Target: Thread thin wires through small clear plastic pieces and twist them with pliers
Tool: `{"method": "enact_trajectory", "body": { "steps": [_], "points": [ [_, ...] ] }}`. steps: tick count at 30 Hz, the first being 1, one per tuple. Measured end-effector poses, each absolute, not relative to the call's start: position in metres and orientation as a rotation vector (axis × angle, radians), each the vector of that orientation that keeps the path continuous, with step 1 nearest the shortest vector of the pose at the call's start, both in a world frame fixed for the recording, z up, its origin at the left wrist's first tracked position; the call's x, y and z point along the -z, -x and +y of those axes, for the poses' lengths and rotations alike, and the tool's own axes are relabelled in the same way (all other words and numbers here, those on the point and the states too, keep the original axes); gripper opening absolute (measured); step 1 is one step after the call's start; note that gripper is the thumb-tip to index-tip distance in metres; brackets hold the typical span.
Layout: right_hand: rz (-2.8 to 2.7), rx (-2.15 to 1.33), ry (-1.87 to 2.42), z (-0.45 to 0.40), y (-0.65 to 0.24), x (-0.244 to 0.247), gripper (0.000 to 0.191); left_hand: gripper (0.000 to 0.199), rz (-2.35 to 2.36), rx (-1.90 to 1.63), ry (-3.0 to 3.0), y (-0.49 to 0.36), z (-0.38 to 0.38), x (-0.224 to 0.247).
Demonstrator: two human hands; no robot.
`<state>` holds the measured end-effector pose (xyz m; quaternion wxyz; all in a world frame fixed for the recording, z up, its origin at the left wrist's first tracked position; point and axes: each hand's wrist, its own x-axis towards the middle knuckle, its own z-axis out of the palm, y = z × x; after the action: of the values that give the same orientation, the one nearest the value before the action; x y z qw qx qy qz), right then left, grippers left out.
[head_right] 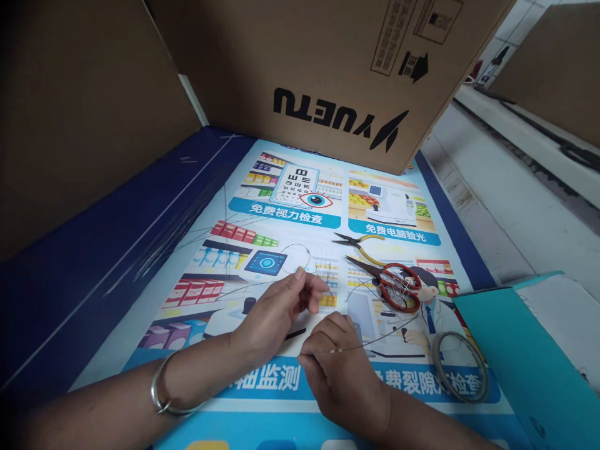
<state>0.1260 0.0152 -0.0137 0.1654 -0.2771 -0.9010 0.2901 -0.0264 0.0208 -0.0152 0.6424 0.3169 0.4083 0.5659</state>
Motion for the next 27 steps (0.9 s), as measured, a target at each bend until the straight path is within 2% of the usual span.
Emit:
{"method": "enact_trajectory", "body": {
  "steps": [12, 19, 27],
  "points": [
    [-2.636, -0.764, 0.796, 0.0148, -0.1252, 0.0110, 0.009, 0.042, 0.922, -1.293, -0.729, 0.0266, 0.0210, 0.0160],
    [-2.742, -0.556, 0.739, 0.0101, -0.1209, 0.0125, 0.010, 0.045, 0.930, -1.290, -0.737, 0.0272, 0.0214, 0.0155],
    [-2.784, -0.442, 0.665, 0.0086, -0.1191, 0.0127, 0.008, 0.037, 0.905, -1.278, -0.706, 0.0290, 0.0216, 0.0127]
  ]
}}
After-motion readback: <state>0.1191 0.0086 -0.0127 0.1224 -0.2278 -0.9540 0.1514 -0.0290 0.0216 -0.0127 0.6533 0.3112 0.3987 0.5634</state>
